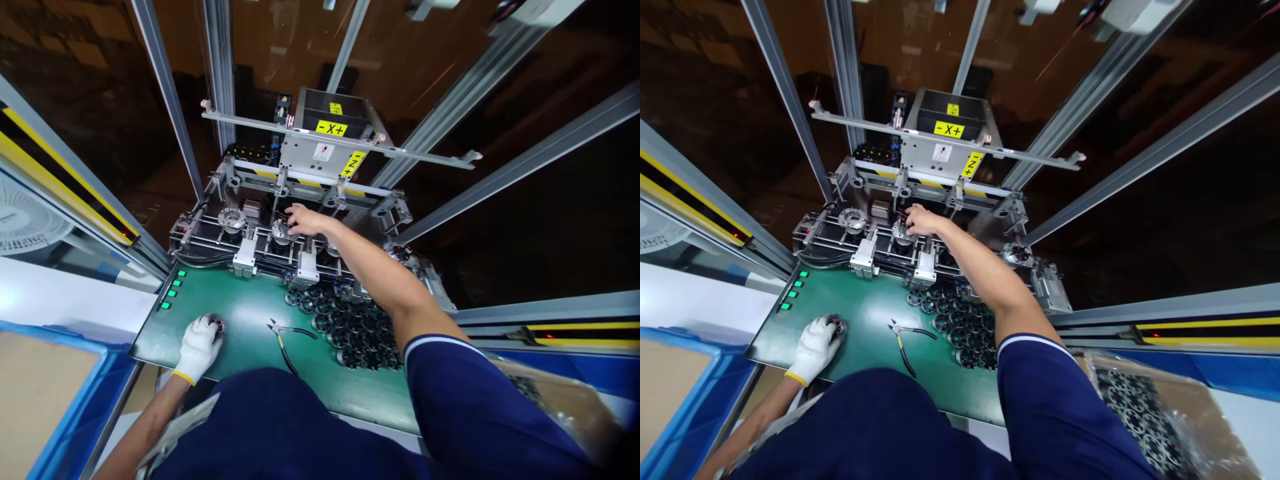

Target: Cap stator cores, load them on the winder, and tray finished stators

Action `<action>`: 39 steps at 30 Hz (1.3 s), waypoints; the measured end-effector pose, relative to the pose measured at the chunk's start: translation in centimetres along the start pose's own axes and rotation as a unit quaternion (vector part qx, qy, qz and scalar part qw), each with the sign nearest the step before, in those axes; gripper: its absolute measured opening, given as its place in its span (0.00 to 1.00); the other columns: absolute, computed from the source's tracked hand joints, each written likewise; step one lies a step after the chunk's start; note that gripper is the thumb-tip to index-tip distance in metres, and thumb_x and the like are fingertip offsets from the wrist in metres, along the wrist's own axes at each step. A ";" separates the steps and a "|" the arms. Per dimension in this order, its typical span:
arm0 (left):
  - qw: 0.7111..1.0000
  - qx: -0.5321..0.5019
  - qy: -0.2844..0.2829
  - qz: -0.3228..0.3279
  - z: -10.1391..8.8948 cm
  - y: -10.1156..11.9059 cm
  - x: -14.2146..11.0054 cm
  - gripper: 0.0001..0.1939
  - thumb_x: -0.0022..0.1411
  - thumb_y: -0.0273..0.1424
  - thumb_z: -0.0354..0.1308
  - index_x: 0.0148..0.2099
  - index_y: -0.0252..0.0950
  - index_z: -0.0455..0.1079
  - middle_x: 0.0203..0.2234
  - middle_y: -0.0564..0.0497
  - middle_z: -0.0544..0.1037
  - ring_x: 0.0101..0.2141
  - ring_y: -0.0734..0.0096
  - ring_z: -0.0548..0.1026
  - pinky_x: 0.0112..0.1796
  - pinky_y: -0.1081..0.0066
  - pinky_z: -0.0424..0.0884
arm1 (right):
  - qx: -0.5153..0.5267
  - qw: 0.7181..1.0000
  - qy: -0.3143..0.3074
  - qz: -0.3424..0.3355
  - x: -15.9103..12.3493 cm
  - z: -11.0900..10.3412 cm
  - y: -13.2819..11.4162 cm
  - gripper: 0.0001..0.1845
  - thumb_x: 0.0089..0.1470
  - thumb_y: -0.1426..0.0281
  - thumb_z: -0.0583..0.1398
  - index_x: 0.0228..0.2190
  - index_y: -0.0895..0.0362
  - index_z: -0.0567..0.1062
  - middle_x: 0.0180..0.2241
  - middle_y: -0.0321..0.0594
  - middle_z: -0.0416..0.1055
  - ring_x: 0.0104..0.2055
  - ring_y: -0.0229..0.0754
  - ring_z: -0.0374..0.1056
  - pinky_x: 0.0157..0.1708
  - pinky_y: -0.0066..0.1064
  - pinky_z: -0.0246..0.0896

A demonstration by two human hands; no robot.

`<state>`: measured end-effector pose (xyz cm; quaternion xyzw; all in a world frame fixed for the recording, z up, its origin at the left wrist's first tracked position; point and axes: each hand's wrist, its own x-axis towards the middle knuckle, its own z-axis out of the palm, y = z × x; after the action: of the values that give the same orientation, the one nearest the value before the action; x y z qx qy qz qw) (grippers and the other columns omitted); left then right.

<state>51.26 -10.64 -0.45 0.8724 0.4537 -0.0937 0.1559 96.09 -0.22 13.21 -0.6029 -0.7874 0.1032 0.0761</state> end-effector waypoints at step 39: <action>0.955 0.147 -0.027 0.256 -17.1 36.6 22.9 0.27 0.70 0.51 0.58 0.58 0.34 0.73 0.55 0.41 0.77 0.54 0.55 0.76 0.57 0.48 0.72 | 0.125 0.923 0.207 0.299 -24.2 29.0 -20.6 0.38 0.56 0.60 0.67 0.63 0.65 0.70 0.69 0.66 0.59 0.72 0.66 0.56 0.69 0.63 0.54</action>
<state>94.73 -6.86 15.42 0.9697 0.1921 -0.1399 0.0568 76.11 -30.80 -9.49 -0.8039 -0.5180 0.0915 0.2776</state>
